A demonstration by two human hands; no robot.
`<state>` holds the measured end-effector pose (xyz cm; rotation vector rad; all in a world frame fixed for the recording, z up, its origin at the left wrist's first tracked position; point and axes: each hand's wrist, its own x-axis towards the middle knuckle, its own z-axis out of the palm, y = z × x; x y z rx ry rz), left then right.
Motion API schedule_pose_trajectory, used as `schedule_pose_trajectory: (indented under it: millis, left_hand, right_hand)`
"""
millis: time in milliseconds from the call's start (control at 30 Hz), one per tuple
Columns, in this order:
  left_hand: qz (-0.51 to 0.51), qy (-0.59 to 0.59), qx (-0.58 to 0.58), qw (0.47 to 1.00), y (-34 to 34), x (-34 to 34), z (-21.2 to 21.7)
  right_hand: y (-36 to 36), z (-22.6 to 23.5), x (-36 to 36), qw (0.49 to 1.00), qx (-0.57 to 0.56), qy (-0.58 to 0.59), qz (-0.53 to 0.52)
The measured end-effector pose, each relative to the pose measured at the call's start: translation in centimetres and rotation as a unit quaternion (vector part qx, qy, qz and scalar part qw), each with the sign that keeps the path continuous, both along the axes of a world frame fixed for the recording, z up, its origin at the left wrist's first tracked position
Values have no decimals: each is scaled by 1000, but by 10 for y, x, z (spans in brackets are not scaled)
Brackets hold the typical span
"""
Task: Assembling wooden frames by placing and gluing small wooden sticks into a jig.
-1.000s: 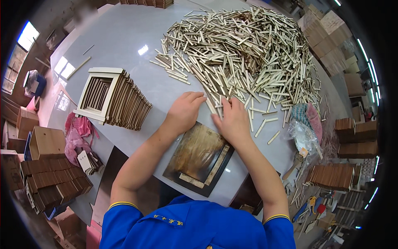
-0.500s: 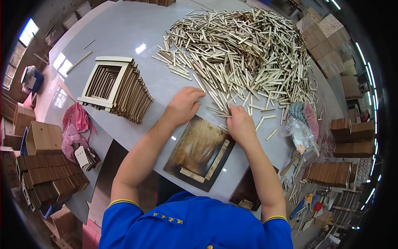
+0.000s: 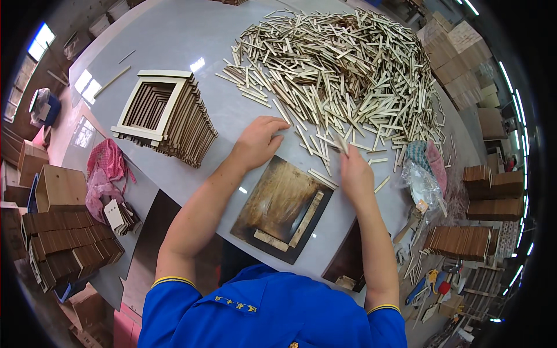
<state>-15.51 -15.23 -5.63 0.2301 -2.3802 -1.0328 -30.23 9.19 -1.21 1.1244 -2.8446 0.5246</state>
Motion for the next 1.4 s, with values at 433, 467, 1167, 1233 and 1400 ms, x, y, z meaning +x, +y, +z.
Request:
schedule_pose_trajectory:
  millis: [433, 467, 1167, 1233, 1400]
  left_hand:
    - [16, 71, -22, 997, 30, 29, 56]
    - [14, 83, -16, 996, 35, 36, 62]
    - [103, -64, -70, 990, 113, 137, 33]
    - [104, -71, -78, 989, 113, 134, 35]
    - [111, -84, -98, 985, 112, 133, 35]
  right_hand:
    - [31, 47, 93, 866, -102, -487, 53]
    - [28, 49, 101, 864, -69, -492, 80]
    - [48, 36, 139, 972, -70, -115, 195]
    - [46, 34, 137, 975, -75, -94, 187]
    - [33, 24, 124, 982, -90, -12, 163]
